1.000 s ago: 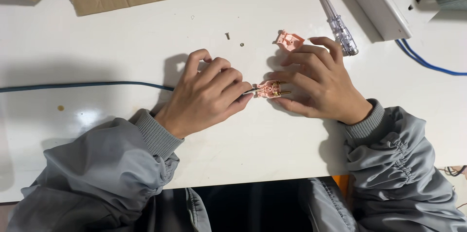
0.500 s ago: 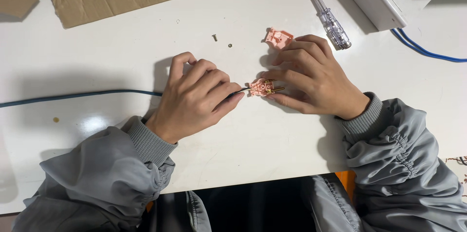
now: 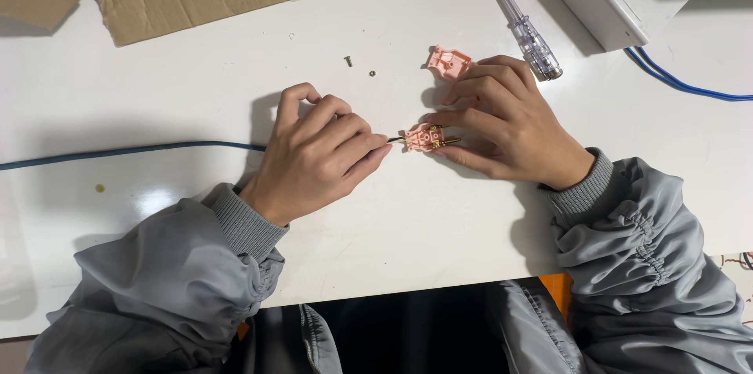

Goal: The person assembles a pink electrical plug by inserting wires into the terminals and tightening them with a screwdriver. They then attach the outer casing and secure it with screws, completing the plug assembly.

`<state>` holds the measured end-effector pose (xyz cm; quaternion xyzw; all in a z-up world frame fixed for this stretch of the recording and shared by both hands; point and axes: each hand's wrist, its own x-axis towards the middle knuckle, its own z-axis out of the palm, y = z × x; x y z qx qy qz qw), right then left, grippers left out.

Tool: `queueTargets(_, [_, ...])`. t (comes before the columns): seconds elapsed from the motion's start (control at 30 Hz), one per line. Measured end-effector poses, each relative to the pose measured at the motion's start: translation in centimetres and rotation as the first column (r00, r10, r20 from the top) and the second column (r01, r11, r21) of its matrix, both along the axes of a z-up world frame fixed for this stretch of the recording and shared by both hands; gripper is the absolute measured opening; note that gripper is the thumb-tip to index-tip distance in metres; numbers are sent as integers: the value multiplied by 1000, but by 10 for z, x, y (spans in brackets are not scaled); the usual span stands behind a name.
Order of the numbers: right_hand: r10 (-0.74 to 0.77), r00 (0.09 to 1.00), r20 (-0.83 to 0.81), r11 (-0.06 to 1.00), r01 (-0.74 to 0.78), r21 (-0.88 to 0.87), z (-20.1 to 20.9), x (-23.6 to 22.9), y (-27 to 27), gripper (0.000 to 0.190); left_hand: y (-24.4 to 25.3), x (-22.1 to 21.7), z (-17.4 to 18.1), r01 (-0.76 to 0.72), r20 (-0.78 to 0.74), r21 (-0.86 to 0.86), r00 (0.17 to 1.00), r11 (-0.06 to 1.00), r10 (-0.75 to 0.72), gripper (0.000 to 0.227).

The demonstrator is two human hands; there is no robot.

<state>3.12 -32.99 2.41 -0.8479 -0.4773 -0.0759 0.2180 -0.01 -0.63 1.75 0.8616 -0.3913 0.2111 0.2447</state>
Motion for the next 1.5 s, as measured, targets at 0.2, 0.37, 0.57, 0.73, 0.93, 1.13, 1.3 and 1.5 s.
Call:
queueTargets(0.2, [15,1000,-6,1000,-15,6,0,0,-1,36,1,2,0,16,51,11,999,1000,-17,23])
queueTargets(0.37, [14,1000,-16,1000,-13,23,0,-2,0,36,-1,1,3,16,69,-4,997,1000,-16,27])
queueTargets(0.57, [32,999,13,999,-32,41,0,-4,4,37,-2,2,1,-11,69,-33,998,999,14,29])
queueTargets(0.73, [28,999,22,999,-28,34,-2,-4,3,37,-2,3,0,-3,72,-47,997,999,7,23])
queueTargets(0.93, [14,999,-32,998,-12,61,-2,0,-2,38,1,4,3,18,82,-20,996,1000,-16,28])
queueTargets(1.13, [-2,1000,-29,998,3,66,-1,0,-2,39,2,6,2,33,71,-31,997,999,-31,22])
queueTargets(1.3, [-7,1000,-10,999,8,52,2,0,0,35,4,6,1,34,98,-64,995,997,-27,23])
queueTargets(1.5, [-33,999,-14,998,33,51,-1,-2,-3,47,4,5,-1,50,113,-81,993,995,-41,26])
